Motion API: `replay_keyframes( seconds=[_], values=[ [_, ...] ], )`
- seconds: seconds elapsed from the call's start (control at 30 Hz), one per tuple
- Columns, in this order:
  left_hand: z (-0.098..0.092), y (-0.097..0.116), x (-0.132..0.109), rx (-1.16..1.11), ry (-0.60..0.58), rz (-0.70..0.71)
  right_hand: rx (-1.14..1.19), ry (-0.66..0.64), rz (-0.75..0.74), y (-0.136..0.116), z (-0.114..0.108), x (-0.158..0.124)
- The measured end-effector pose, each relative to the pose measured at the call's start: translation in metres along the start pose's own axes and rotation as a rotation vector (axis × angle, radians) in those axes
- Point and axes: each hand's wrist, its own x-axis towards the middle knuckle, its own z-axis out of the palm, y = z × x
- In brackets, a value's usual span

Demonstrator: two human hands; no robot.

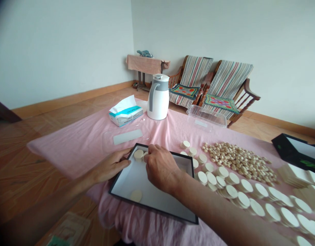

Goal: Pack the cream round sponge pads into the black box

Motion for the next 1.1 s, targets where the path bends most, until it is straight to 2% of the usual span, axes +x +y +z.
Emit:
replay_keyframes(
  seconds=[0.13,0.23,0.43,0.57,0.77,0.83,1.0,1.1],
  values=[
    [0.000,0.001,0.000,0.000,0.005,-0.020,-0.017,-0.023,-0.002,0.002,0.006,-0.002],
    [0.000,0.001,0.001,-0.009,-0.001,-0.005,0.021,0.005,0.016,0.002,0.008,0.000],
    [0.001,0.002,0.001,-0.001,0.000,-0.017,0.049,-0.013,-0.090,-0.007,0.012,0.010],
    [0.001,0.001,0.001,0.022,0.004,-0.019,0.036,-0.015,-0.060,-0.006,0.014,0.014],
    [0.000,0.004,0.000,0.034,0.010,-0.008,0.146,0.043,-0.004,0.001,0.009,0.004],
    [0.000,0.004,0.000,0.032,0.006,-0.014,0.209,-0.007,-0.034,0.003,0.005,-0.001],
    [0.001,0.002,0.000,-0.002,0.006,-0.015,0.395,-0.334,-0.335,0.005,-0.002,-0.012],
    [0.002,0.000,0.001,0.002,-0.014,-0.034,0.370,-0.376,-0.394,0.000,0.003,-0.014]
  ],
)
